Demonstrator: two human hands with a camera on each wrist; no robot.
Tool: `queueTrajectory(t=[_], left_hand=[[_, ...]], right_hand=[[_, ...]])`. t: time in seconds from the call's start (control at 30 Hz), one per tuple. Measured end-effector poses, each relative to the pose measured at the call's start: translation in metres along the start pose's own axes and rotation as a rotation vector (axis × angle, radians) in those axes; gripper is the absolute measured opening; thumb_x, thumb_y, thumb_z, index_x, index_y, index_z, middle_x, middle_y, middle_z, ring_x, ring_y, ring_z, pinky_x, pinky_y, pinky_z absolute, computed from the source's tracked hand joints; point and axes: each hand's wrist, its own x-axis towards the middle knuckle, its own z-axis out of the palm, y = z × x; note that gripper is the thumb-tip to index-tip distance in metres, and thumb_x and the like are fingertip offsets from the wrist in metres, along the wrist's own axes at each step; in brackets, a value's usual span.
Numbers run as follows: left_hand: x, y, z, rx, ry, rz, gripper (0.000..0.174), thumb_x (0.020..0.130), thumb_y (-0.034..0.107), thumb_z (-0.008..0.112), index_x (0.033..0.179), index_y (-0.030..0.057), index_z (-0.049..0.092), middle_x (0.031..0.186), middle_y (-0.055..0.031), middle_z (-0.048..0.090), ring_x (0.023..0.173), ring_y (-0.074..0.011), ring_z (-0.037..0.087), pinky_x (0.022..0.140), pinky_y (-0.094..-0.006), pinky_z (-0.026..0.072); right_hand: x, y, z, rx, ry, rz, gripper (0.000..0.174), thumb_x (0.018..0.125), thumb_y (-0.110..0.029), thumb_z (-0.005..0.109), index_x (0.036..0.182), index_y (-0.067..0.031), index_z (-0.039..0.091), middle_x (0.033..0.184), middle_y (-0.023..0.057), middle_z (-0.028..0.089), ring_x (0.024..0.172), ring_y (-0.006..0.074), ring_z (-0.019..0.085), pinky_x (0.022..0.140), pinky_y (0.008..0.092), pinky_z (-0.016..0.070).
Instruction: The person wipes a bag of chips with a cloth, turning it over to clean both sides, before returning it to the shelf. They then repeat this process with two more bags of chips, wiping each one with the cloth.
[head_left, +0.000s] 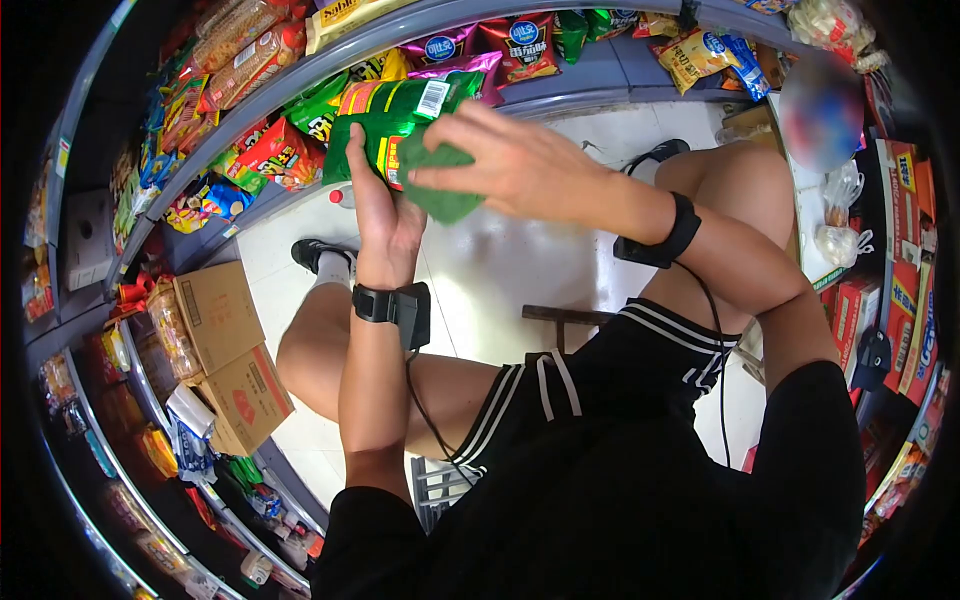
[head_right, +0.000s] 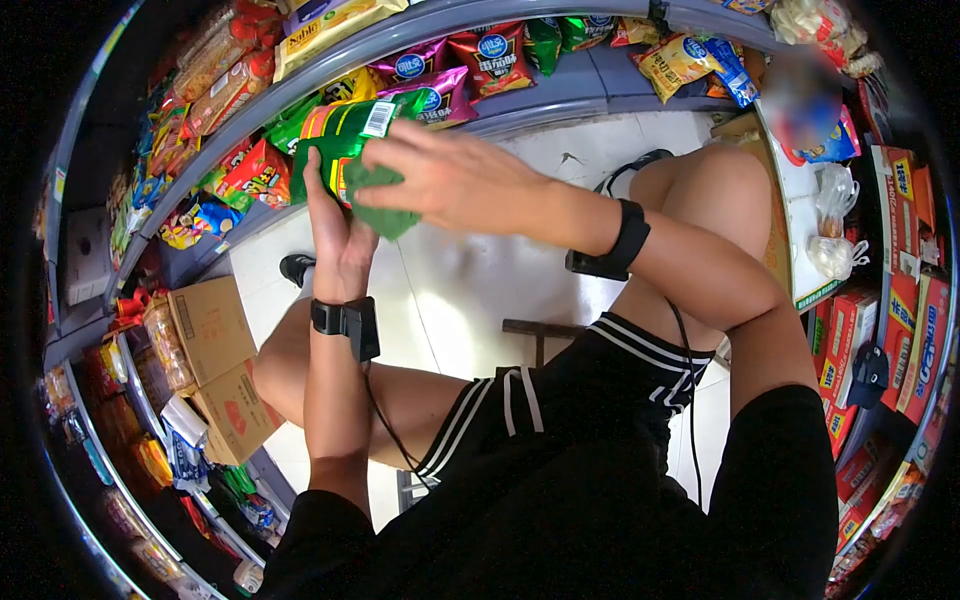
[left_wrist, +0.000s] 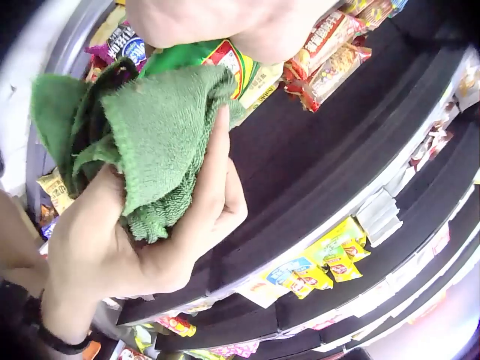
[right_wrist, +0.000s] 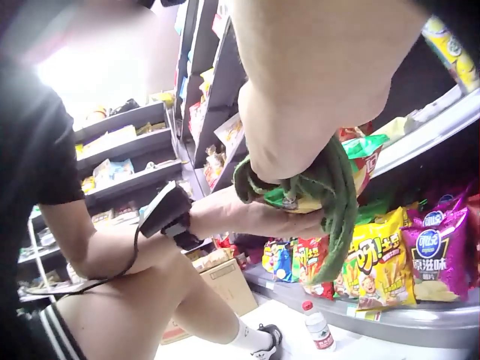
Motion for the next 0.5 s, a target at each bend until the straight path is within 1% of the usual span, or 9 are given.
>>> queueTrajectory(t=[0.07, 0.1, 0.13, 0.2, 0.27, 0.33, 0.37, 0.47, 0.5], left_hand=[[-0.001, 0.005, 0.004, -0.057, -0.023, 0.025, 0.058, 0.12, 0.054, 0.056, 0.157, 0.0103, 0.065, 0.149, -0.0098, 0.075, 0.13, -0.027, 0.074, 0.116, -0.0466, 0.0594], [-0.004, 0.006, 0.008, -0.052, -0.012, 0.037, 0.058, 0.121, 0.052, 0.056, 0.16, 0.0099, 0.062, 0.152, -0.0099, 0.073, 0.134, -0.0272, 0.073, 0.12, -0.0465, 0.0571], [-0.007, 0.009, 0.012, -0.057, -0.013, 0.045, 0.058, 0.121, 0.052, 0.056, 0.16, 0.0099, 0.062, 0.152, -0.0099, 0.073, 0.134, -0.0272, 0.073, 0.12, -0.0465, 0.0571], [-0.012, 0.013, 0.014, -0.01, 0.005, 0.042, 0.06, 0.121, 0.052, 0.057, 0.162, 0.0091, 0.06, 0.153, -0.0098, 0.073, 0.137, -0.027, 0.071, 0.121, -0.0457, 0.0558], [-0.011, 0.013, 0.014, -0.021, -0.005, 0.046, 0.06, 0.121, 0.052, 0.057, 0.163, 0.009, 0.059, 0.154, -0.0101, 0.073, 0.138, -0.0271, 0.071, 0.122, -0.0457, 0.0556], [-0.012, 0.013, 0.016, -0.027, -0.016, 0.045, 0.061, 0.12, 0.052, 0.057, 0.163, 0.0088, 0.058, 0.155, -0.0103, 0.072, 0.139, -0.0272, 0.07, 0.122, -0.0457, 0.0554], [-0.014, 0.013, 0.018, -0.032, -0.024, 0.053, 0.061, 0.12, 0.052, 0.057, 0.164, 0.0087, 0.058, 0.156, -0.0106, 0.072, 0.139, -0.0275, 0.07, 0.123, -0.0458, 0.0555], [-0.014, 0.014, 0.016, -0.047, -0.04, 0.053, 0.062, 0.12, 0.052, 0.057, 0.164, 0.0083, 0.057, 0.157, -0.0111, 0.071, 0.141, -0.0279, 0.07, 0.123, -0.0459, 0.0555], [-0.014, 0.015, 0.016, -0.058, -0.05, 0.045, 0.062, 0.12, 0.052, 0.057, 0.165, 0.0081, 0.057, 0.158, -0.0113, 0.071, 0.141, -0.0281, 0.07, 0.124, -0.0459, 0.0553]], right_hand=[[0.002, 0.012, -0.006, -0.073, 0.098, 0.068, 0.072, 0.074, 0.005, 0.083, 0.14, -0.0246, 0.08, 0.133, 0.004, 0.064, 0.124, 0.0288, 0.064, 0.089, 0.041, 0.0651], [0.004, 0.016, -0.011, -0.063, 0.134, 0.116, 0.072, 0.075, 0.007, 0.082, 0.14, -0.0238, 0.081, 0.132, 0.0053, 0.064, 0.124, 0.0309, 0.064, 0.093, 0.0443, 0.0625], [0.004, 0.021, -0.014, -0.064, 0.131, 0.107, 0.072, 0.075, 0.007, 0.082, 0.14, -0.0238, 0.081, 0.132, 0.0053, 0.064, 0.124, 0.0309, 0.064, 0.093, 0.0443, 0.0625], [0.003, 0.028, -0.019, -0.097, 0.153, 0.233, 0.072, 0.074, 0.008, 0.082, 0.139, -0.0229, 0.083, 0.13, 0.006, 0.064, 0.123, 0.0318, 0.064, 0.097, 0.045, 0.0605], [0.002, 0.029, -0.022, -0.086, 0.146, 0.241, 0.071, 0.074, 0.009, 0.081, 0.139, -0.0218, 0.084, 0.131, 0.0058, 0.064, 0.123, 0.0322, 0.064, 0.101, 0.045, 0.0592], [0.002, 0.028, -0.023, -0.117, 0.182, 0.207, 0.067, 0.076, 0.003, 0.085, 0.139, -0.0215, 0.082, 0.129, 0.0054, 0.063, 0.121, 0.0308, 0.063, 0.095, 0.0441, 0.0625], [0.002, 0.028, -0.023, -0.115, 0.18, 0.206, 0.067, 0.076, 0.003, 0.085, 0.139, -0.0215, 0.082, 0.129, 0.0054, 0.063, 0.121, 0.0308, 0.063, 0.095, 0.0441, 0.0625], [0.003, 0.027, -0.023, -0.024, 0.221, 0.211, 0.07, 0.074, 0.006, 0.084, 0.14, -0.0199, 0.082, 0.13, 0.0061, 0.063, 0.123, 0.0324, 0.063, 0.098, 0.0446, 0.0608], [0.003, 0.027, -0.025, 0.016, 0.224, 0.211, 0.074, 0.072, 0.009, 0.08, 0.141, -0.0179, 0.082, 0.13, 0.0091, 0.063, 0.124, 0.033, 0.064, 0.103, 0.045, 0.0585]])
